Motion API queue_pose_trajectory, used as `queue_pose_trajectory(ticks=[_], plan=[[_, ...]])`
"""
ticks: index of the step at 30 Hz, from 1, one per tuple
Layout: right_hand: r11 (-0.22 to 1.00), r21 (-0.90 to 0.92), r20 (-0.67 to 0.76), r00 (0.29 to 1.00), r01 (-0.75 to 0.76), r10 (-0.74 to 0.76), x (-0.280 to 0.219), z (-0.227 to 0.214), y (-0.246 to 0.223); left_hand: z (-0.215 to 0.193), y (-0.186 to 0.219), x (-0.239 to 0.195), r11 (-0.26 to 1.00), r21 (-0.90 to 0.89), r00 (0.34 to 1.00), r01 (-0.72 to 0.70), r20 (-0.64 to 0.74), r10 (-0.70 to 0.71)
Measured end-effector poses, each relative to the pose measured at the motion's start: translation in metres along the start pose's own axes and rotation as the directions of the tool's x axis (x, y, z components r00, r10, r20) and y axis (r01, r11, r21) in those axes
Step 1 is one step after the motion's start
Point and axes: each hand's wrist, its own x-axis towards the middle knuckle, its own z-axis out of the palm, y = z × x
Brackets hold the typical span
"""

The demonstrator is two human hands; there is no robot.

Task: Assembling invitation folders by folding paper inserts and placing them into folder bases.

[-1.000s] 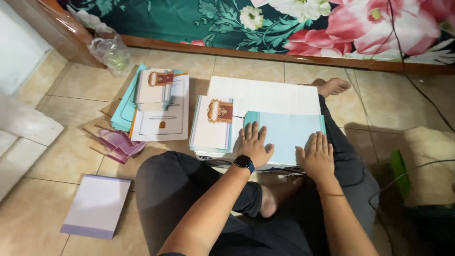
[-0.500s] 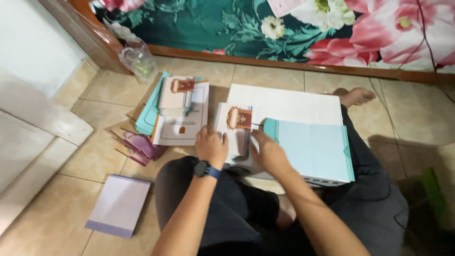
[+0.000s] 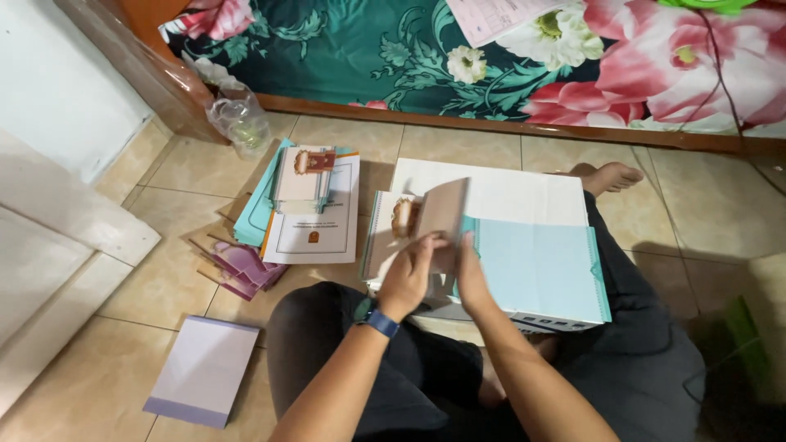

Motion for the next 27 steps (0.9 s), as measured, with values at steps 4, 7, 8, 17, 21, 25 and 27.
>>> queue_pose_trajectory(ticks=[4,7,8,17,21,25,27], plan=[[0.938,0.345,-0.247,0.959,-0.044,0.136,0.028,-0.046,0.040,0.039,-0.004,0.007,0.988,-0.024,0.987,-0.153,0.039,0.154],[0.991,0.131,-0.347,0.935,-0.025,0.070,0.014,-0.094,0.044,0.051,0.009,0.013,0.963,0.040,0.954,-0.266,-0.132,0.269],[0.979,0.191,-0.300,0.954,0.067,-0.006,0.005,-0.107,0.042,0.057,0.007,0.015,0.989,0.054,0.980,-0.135,-0.137,0.142],[0.887,0.426,-0.252,0.965,0.180,-0.075,-0.014,-0.145,0.055,0.108,-0.008,0.033,0.909,-0.322,0.964,0.266,0.098,-0.247],[0.996,-0.060,-0.288,0.954,0.066,-0.081,-0.016,-0.144,0.050,0.120,0.002,0.037,0.868,-0.384,0.949,0.313,0.147,-0.277],[0.952,-0.281,-0.307,0.928,0.122,-0.209,-0.021,-0.146,0.050,0.118,0.038,0.033,0.910,-0.244,0.940,0.335,0.156,-0.304],[0.994,0.061,-0.142,0.985,-0.093,0.101,-0.056,-0.130,-0.008,0.122,0.046,0.031,0.908,-0.304,0.955,0.288,0.158,-0.250]])
